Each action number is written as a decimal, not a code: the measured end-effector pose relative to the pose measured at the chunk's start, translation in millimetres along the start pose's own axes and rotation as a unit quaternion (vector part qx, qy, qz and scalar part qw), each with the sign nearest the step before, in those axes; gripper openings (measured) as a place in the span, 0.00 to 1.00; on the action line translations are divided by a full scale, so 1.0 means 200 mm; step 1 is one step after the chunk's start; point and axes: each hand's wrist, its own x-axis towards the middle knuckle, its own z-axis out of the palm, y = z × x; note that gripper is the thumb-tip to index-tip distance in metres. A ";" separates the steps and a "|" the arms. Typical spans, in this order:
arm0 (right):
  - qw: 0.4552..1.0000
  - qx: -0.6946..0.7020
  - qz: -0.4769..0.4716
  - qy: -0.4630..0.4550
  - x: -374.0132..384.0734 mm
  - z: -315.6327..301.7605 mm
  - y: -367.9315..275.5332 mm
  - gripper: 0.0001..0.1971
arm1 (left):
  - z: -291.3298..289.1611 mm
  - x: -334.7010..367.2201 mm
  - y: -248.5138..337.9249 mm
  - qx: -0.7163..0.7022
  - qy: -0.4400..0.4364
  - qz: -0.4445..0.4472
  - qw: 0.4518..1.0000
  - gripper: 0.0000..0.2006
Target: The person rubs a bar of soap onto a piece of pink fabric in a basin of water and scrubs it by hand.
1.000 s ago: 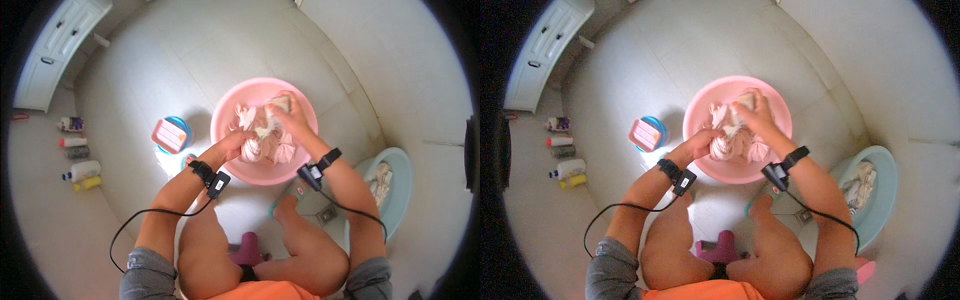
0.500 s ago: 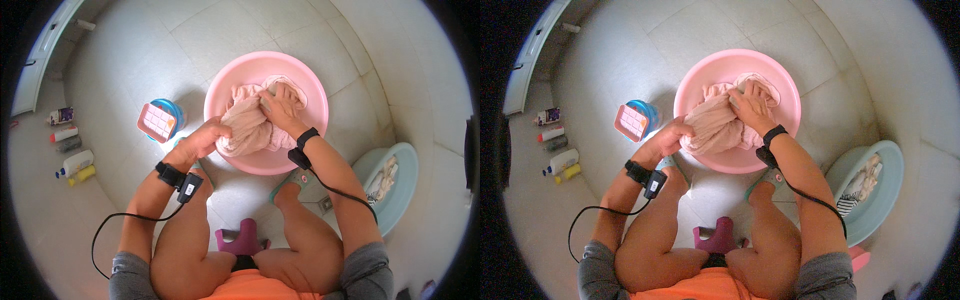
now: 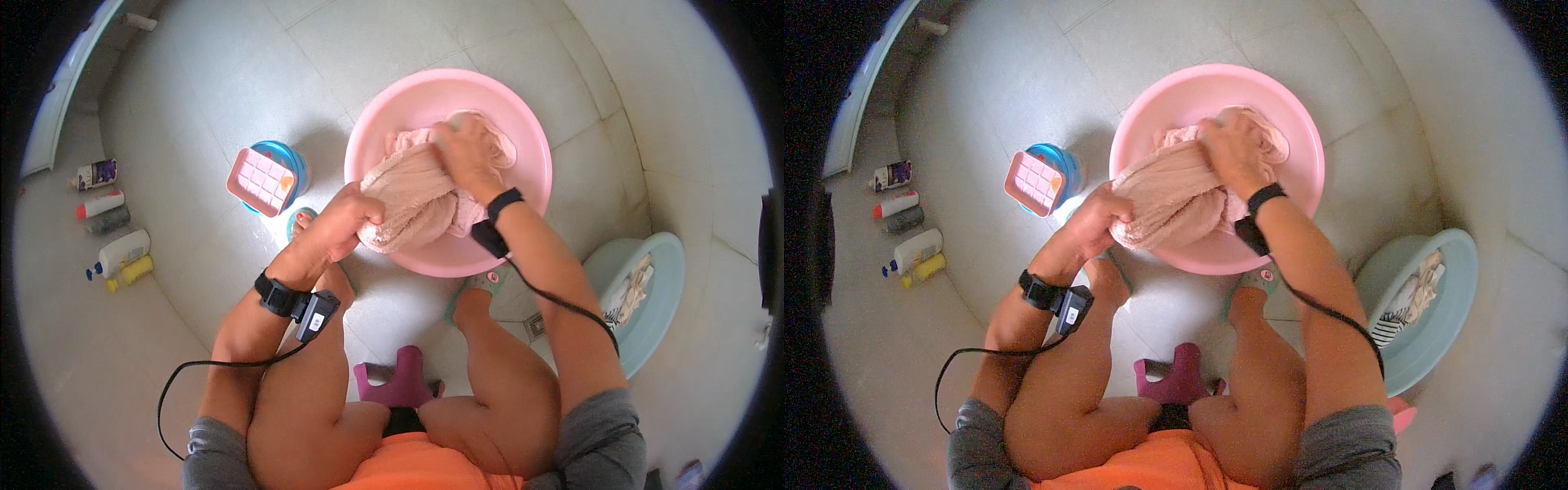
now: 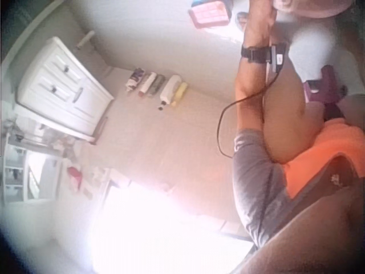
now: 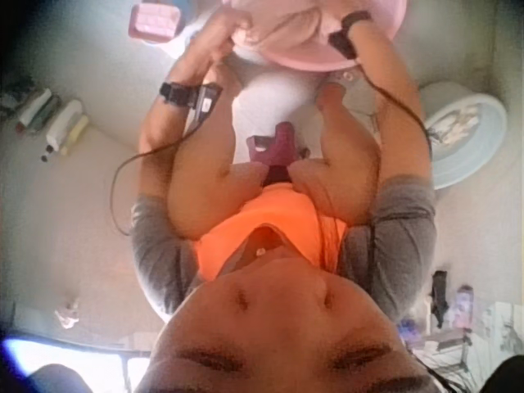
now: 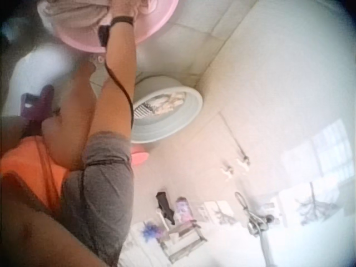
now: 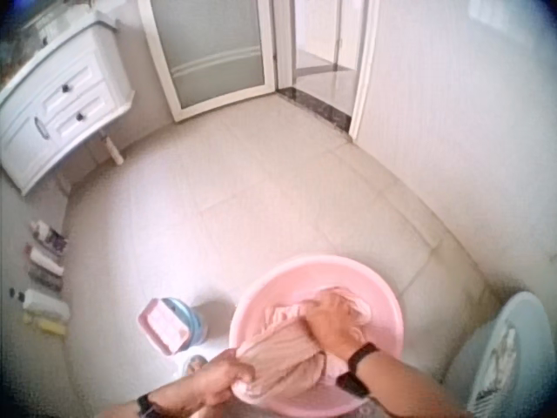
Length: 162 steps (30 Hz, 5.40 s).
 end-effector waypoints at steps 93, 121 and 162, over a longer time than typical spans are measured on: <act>0.993 0.078 0.086 -0.010 -0.18 -0.18 0.20 0.20 | 0.06 0.16 -0.10 0.075 -0.073 -0.078 0.991 0.25; 0.994 0.040 0.096 -0.014 -0.11 -0.17 0.14 0.16 | 0.07 0.12 0.00 0.107 -0.037 -0.012 0.994 0.18; 0.915 0.354 0.157 0.110 -0.25 -0.43 0.21 0.18 | 0.41 0.33 -0.56 0.833 -0.092 0.216 0.501 0.27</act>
